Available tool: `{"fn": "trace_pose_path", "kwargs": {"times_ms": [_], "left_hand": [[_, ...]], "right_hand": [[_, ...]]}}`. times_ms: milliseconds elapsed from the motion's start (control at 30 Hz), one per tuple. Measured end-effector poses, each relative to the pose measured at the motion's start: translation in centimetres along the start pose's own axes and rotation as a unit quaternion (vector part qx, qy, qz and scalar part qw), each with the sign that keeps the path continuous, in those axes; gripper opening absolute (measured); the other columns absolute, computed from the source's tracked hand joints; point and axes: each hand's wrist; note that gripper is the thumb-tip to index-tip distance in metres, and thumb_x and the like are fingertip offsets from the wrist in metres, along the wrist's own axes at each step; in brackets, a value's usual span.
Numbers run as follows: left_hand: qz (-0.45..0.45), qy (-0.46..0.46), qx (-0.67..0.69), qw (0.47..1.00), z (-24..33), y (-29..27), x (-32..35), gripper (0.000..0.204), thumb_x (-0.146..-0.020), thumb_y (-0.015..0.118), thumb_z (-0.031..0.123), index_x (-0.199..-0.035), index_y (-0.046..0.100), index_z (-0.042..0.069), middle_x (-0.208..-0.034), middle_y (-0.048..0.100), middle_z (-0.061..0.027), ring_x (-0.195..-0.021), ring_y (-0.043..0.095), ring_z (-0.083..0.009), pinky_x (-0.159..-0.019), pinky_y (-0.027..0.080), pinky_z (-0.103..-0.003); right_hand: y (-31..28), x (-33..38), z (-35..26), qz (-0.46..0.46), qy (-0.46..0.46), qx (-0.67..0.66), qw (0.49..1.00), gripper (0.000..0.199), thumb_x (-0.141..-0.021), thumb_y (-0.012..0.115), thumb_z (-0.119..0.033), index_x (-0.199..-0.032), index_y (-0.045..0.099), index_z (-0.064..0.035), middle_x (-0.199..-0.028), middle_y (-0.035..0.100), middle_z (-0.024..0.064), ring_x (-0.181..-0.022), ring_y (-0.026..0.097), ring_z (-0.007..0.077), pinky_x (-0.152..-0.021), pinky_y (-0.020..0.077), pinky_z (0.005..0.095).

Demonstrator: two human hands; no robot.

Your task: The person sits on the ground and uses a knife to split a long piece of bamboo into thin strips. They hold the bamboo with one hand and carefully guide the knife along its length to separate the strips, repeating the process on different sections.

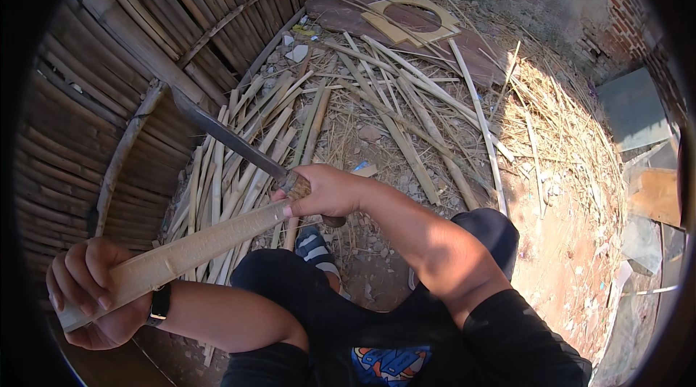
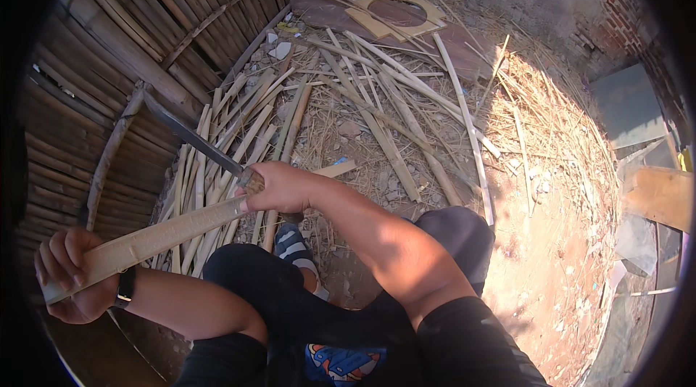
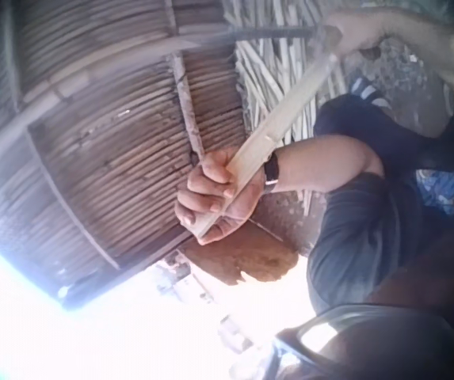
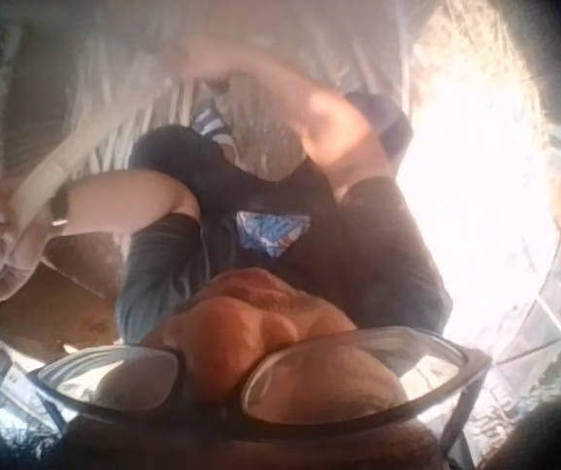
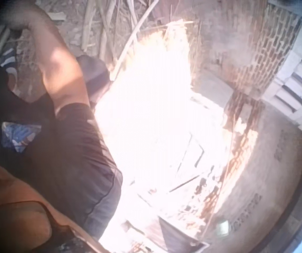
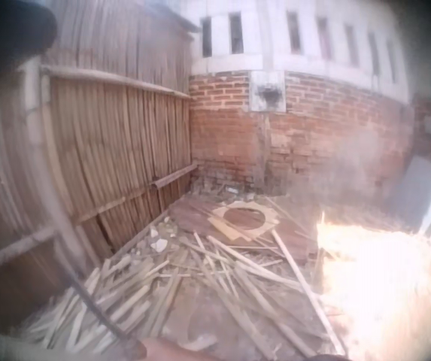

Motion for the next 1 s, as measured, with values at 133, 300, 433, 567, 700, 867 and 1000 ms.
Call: {"fn": "trace_pose_path", "kwargs": {"times_ms": [133,300,433,567,700,867,1000], "left_hand": [[-0.032,-0.027,0.062,0.997,-0.3,-0.7,0.1,0.032,-0.063,0.077,0.018,-0.084,0.053,0.013,-0.064,0.052,0.0038,-0.052,0.047,-0.009,-0.052,0.037,-0.021],[-0.03,-0.035,0.04,0.998,0.0,-0.6,-0.1,0.036,-0.063,0.079,0.022,-0.087,0.054,0.011,-0.069,0.054,0.0021,-0.056,0.049,-0.0103,-0.055,0.038,-0.023],[0.043,-0.035,-0.085,0.995,-0.4,-1.2,-0.1,0.071,-0.069,0.077,0.04,-0.12,0.049,0.0,-0.114,0.056,-0.0154,-0.1,0.056,-0.0233,-0.086,0.046,-0.034],[0.268,0.042,-0.314,0.91,-4.8,1.1,-1.3,0.101,-0.085,0.05,0.065,-0.146,0.02,-0.01,-0.151,0.021,-0.0319,-0.143,0.022,-0.0425,-0.116,0.022,-0.054],[0.251,-0.032,-0.383,0.889,-6.7,-0.1,-1.5,0.083,-0.097,0.031,0.063,-0.145,0.028,-0.006,-0.149,0.031,-0.0263,-0.133,0.04,-0.0383,-0.112,0.033,-0.05],[0.111,-0.206,-0.484,0.843,-8.5,-3.0,-0.3,0.065,-0.099,0.042,0.053,-0.138,0.044,0.001,-0.13,0.057,-0.0187,-0.107,0.064,-0.0251,-0.094,0.048,-0.037],[0.004,-0.312,-0.496,0.81,-10.6,-2.5,0.3,0.054,-0.097,0.057,0.042,-0.134,0.049,0.004,-0.121,0.062,-0.0125,-0.098,0.065,-0.0165,-0.087,0.049,-0.029]], "right_hand": [[0.2,-0.9,1.2,-0.005,-0.018,-0.012,1.0,0.041,-0.079,0.077,-0.022,-0.109,0.062,0.0006,-0.101,0.069,0.0079,-0.094,0.064,0.0136,-0.086,0.0493,0.0297],[1.5,-1.9,0.0,0.007,-0.049,0.064,0.997,0.042,-0.079,0.077,-0.023,-0.108,0.06,0.0029,-0.097,0.068,0.0105,-0.09,0.064,0.0169,-0.084,0.0498,0.0315],[1.4,-2.8,-0.7,0.078,-0.055,0.148,0.984,0.043,-0.079,0.076,-0.023,-0.108,0.059,0.004,-0.094,0.068,0.0142,-0.089,0.065,0.0191,-0.083,0.0501,0.0332],[-0.6,-3.7,-1.5,0.207,-0.078,0.157,0.963,0.041,-0.08,0.076,-0.023,-0.106,0.059,0.0035,-0.092,0.068,0.0142,-0.086,0.065,0.0191,-0.081,0.0503,0.034],[-3.4,-3.6,-1.7,0.363,-0.115,0.078,0.921,0.038,-0.08,0.077,-0.022,-0.104,0.059,0.0022,-0.091,0.068,0.0107,-0.084,0.065,0.0167,-0.079,0.0504,0.033],[-8.2,-1.5,-3.7,0.51,-0.15,-0.039,0.846,0.035,-0.082,0.074,-0.019,-0.105,0.058,0.0009,-0.094,0.067,0.0112,-0.086,0.065,0.0182,-0.08,0.0503,0.0341],[-12.5,0.3,-5.5,0.585,-0.185,-0.129,0.779,0.035,-0.084,0.073,-0.015,-0.109,0.055,0.0008,-0.097,0.065,0.0117,-0.087,0.062,0.0189,-0.081,0.0494,0.0343]]}}
Point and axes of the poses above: each hand's wrist, its own x-axis away from the middle knuckle, its own y-axis out of the palm, z = x × y
